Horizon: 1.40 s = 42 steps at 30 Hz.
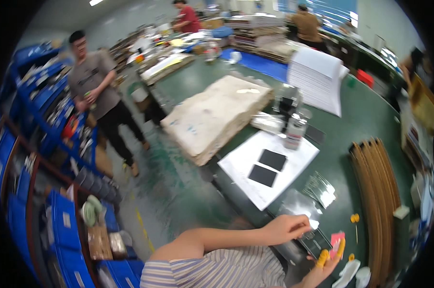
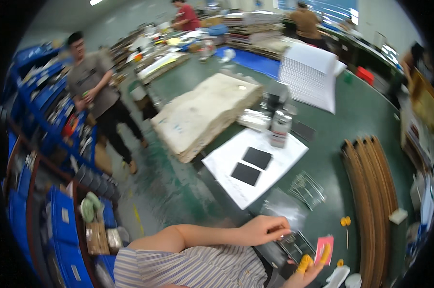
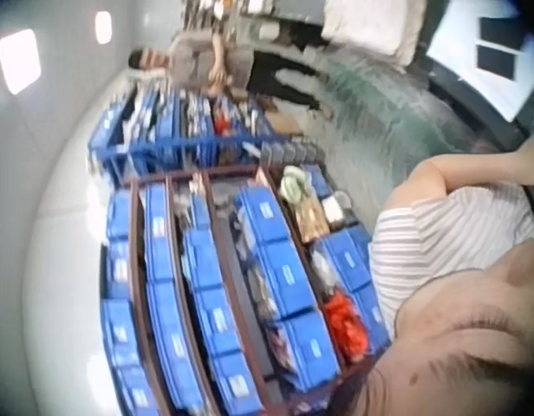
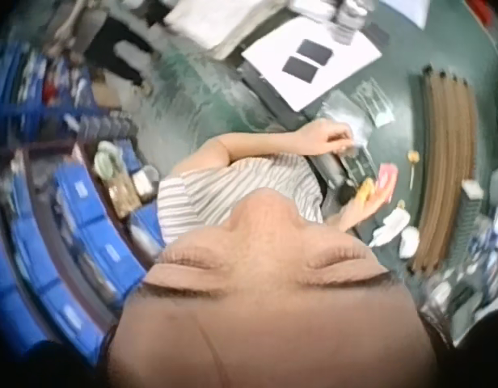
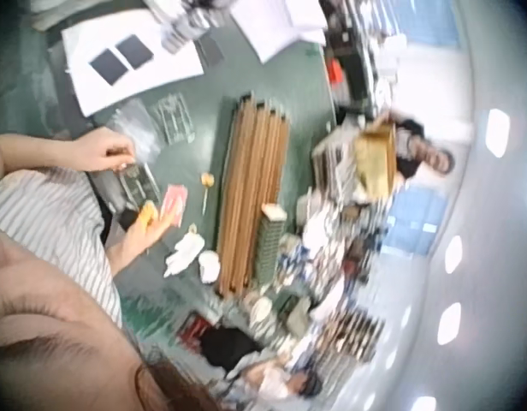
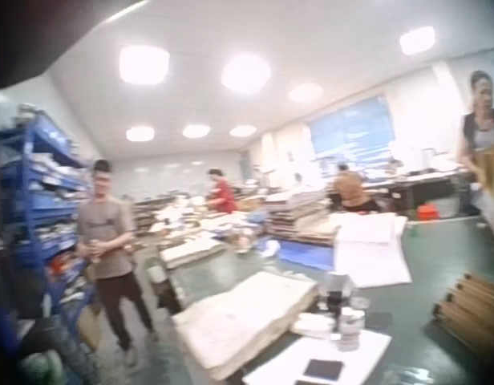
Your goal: The person cleans small rectangular cards at a workbench. They use a wooden stick to scrape the surface of the cards and a white cloth to wipe them. The person handles the cards one by one, flipping them over to clean both sides.
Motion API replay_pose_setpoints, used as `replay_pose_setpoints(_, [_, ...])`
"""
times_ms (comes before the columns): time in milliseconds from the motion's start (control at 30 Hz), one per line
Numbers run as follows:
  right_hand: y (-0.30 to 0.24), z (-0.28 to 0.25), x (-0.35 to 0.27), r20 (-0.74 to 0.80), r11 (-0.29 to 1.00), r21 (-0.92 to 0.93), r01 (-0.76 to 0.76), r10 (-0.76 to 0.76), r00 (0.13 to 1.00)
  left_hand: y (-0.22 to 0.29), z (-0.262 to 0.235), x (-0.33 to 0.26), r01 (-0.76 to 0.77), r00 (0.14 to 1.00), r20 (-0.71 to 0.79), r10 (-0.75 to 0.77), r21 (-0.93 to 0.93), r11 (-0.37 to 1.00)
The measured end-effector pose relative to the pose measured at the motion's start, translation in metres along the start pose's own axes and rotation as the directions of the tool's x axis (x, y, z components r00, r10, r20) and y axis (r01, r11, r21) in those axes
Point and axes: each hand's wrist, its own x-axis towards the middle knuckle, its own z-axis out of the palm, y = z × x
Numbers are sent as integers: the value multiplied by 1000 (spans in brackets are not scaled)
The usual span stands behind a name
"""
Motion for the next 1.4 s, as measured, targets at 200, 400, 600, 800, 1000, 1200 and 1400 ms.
replay_pose_setpoints(200, [-2,-12,4,-324,994,-80,-77,47,945,8,-19,13,-221,885,-300,357,403,888])
replay_pose_setpoints(400, [-20,-12,5,-294,945,-322,-63,-36,955,-40,-26,19,-96,912,-156,380,818,567])
replay_pose_setpoints(600, [-32,-17,0,-304,847,-518,-121,-50,951,-17,-25,11,-130,839,-306,450,690,712])
replay_pose_setpoints(800, [7,-5,-1,-381,977,180,-115,177,908,-3,-20,7,-303,880,-159,447,538,787])
replay_pose_setpoints(1000, [14,-9,-14,-166,880,455,-139,237,957,-9,8,-11,-229,973,27,229,-12,973])
replay_pose_setpoints(1200, [9,-10,-19,-118,843,512,-166,260,958,-9,24,-26,1,973,217,81,-354,935])
replay_pose_setpoints(1400, [13,-8,-24,-12,809,542,-227,278,961,4,26,-21,145,970,238,-46,-420,896])
